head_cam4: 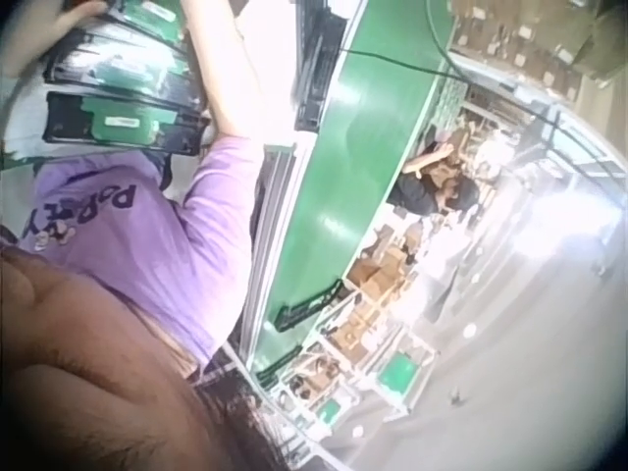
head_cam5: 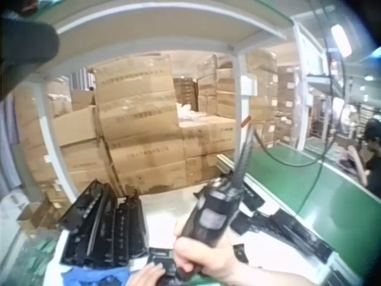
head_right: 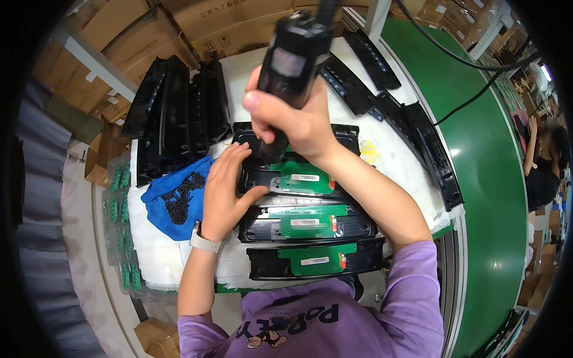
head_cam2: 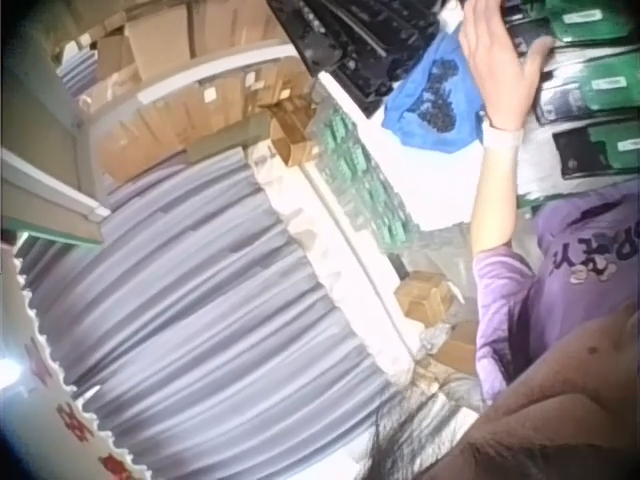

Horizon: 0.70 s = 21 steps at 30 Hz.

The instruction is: The recorder is assembling components into toner cartridges using an electric screwdriver at a factory workbench.

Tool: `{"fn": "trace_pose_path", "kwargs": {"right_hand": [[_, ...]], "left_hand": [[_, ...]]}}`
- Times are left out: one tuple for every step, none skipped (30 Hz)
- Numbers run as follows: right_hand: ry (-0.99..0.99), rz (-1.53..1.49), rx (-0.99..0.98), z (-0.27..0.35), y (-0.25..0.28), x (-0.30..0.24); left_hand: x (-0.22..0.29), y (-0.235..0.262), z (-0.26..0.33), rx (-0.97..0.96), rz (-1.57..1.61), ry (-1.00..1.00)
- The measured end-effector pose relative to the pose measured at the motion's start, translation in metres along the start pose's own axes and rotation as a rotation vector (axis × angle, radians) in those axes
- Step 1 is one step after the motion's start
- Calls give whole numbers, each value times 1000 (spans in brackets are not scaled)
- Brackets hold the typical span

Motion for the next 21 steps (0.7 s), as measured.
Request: {"fn": "trace_pose_path", "kwargs": {"right_hand": [[-20,19,-20,-1,-6,5],[-41,40,-39,-1,-11,11],[-70,43,-56,-2,-14,17],[-67,40,-64,-1,-16,21],[-60,66,-81,-1,-18,22],[-53,92,-97,-2,-19,24],[-58,93,-100,-2,-19,25],[-52,105,-101,-3,-19,26],[-46,117,-102,-3,-19,26],[-50,117,-102,-3,-20,27],[-57,122,-97,-4,-20,27],[-63,126,-91,-4,-20,28],[-65,126,-91,-5,-20,28],[-83,128,-100,-5,-20,29],[-101,129,-110,-6,-20,30],[-102,128,-109,-5,-21,31],[-126,160,-116,-4,-22,36],[-149,192,-124,-4,-23,40],[-132,198,-145,-4,-25,40],[-130,199,-141,-5,-24,40],[-141,189,-152,-4,-24,40]], "left_hand": [[-6,-5,3,-40,-33,11],[-11,-10,5,-80,-63,23],[-14,-14,7,-143,-53,33],[-15,-17,9,-151,-35,45],[-16,-17,9,-156,-31,45],[-17,-18,9,-163,-25,46],[-19,-18,9,-162,-22,52],[-19,-18,8,-154,-26,38],[-18,-17,8,-147,-29,25],[-19,-18,8,-147,-27,28],[-19,-17,8,-138,-14,39],[-20,-17,7,-128,-1,48],[-20,-17,7,-128,0,49],[-19,-17,6,-121,6,44],[-19,-16,5,-114,12,38],[-19,-16,5,-115,12,39],[-19,-16,5,-124,24,60],[-21,-16,5,-133,36,81],[-20,-17,5,-136,37,77],[-19,-17,4,-128,44,71],[-18,-17,3,-121,50,64]]}}
Point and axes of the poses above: each hand's wrist, its own z-axis away from the middle knuckle, its own y-axis out of the back of the hand, x = y × z, the point moved 8 cm from there along -z, towards the middle knuckle, and after that the axes turned 9 degrees about x, right-handed, at the moved point
